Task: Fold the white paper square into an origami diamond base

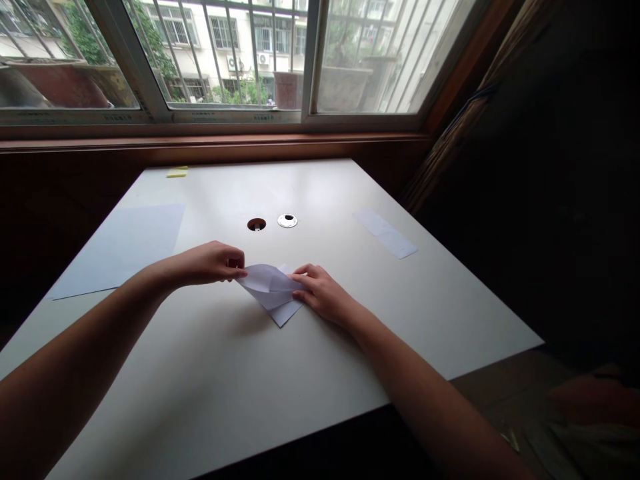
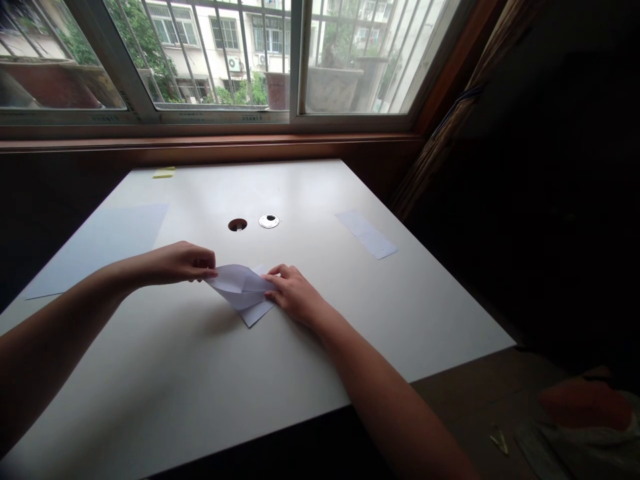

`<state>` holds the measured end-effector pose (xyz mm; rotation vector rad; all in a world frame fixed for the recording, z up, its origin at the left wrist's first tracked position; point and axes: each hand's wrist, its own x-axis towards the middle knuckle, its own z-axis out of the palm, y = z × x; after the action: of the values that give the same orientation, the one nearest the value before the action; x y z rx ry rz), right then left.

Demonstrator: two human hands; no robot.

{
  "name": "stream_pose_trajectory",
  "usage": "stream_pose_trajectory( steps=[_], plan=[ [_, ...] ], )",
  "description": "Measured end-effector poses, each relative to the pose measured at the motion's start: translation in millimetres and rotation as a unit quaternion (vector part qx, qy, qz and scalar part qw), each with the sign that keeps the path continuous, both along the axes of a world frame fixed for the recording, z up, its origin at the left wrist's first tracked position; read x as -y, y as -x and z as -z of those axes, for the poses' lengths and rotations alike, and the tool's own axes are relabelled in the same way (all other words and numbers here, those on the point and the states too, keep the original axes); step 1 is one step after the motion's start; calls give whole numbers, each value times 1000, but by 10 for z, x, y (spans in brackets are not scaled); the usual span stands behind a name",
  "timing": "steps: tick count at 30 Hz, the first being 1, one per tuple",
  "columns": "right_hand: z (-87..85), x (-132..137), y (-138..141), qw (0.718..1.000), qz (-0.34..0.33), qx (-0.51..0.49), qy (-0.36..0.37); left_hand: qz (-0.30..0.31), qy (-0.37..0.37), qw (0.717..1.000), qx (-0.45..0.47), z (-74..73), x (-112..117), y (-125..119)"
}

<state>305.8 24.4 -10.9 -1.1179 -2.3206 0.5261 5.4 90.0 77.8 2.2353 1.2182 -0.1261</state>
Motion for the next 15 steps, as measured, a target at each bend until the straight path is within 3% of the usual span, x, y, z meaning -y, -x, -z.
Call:
stream_pose_trajectory(
  steps=[6,15],
  plan=[
    [11,6,10,1000,-3,8,-27,40,-53,997,-45,40,-50,-174],
    [79,-32,42,995,13,22,-99,72,-164,966,-188,71,-34,-793]
  ],
)
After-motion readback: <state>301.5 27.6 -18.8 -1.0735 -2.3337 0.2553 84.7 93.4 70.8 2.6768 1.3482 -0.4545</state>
